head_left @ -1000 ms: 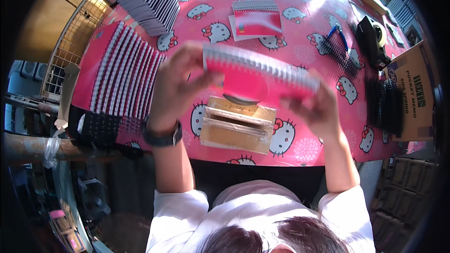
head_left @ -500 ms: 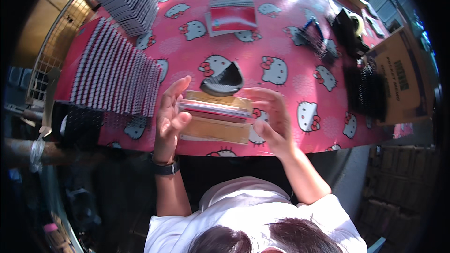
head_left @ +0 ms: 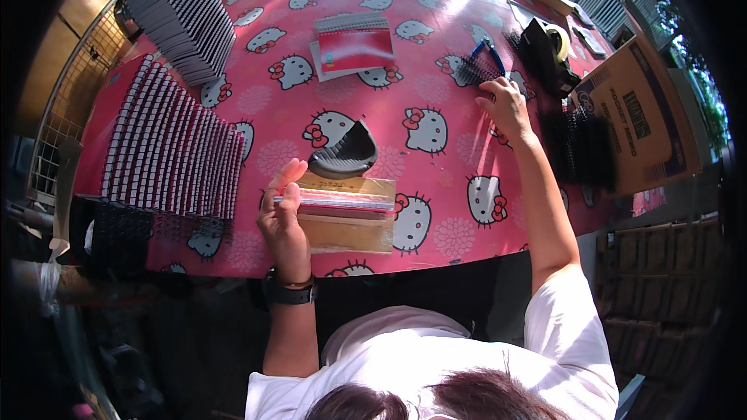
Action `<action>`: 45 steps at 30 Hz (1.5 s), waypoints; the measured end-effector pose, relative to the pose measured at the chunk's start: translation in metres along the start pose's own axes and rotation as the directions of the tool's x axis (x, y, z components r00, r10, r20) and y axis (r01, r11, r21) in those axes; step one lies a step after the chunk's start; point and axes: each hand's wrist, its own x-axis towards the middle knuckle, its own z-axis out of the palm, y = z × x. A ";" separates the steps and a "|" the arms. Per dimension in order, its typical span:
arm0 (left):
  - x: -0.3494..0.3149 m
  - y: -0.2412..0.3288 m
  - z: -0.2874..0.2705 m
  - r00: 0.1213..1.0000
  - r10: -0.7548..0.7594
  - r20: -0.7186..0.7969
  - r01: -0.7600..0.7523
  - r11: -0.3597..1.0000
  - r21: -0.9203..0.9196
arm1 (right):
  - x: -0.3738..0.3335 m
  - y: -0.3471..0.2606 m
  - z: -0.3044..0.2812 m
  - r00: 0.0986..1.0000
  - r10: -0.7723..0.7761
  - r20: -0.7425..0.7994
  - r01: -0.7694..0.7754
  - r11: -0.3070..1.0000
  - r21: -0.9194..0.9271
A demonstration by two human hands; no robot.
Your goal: The person assembles notebooks by manually threading a spiral binding through pre-punched holes in paper and covers, then placing the finished notebooks into stacks.
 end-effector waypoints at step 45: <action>-0.033 0.009 0.056 0.837 0.351 0.419 -0.530 0.329 0.782 | -0.106 -0.158 -0.074 0.891 -0.434 0.132 0.190 0.620 0.761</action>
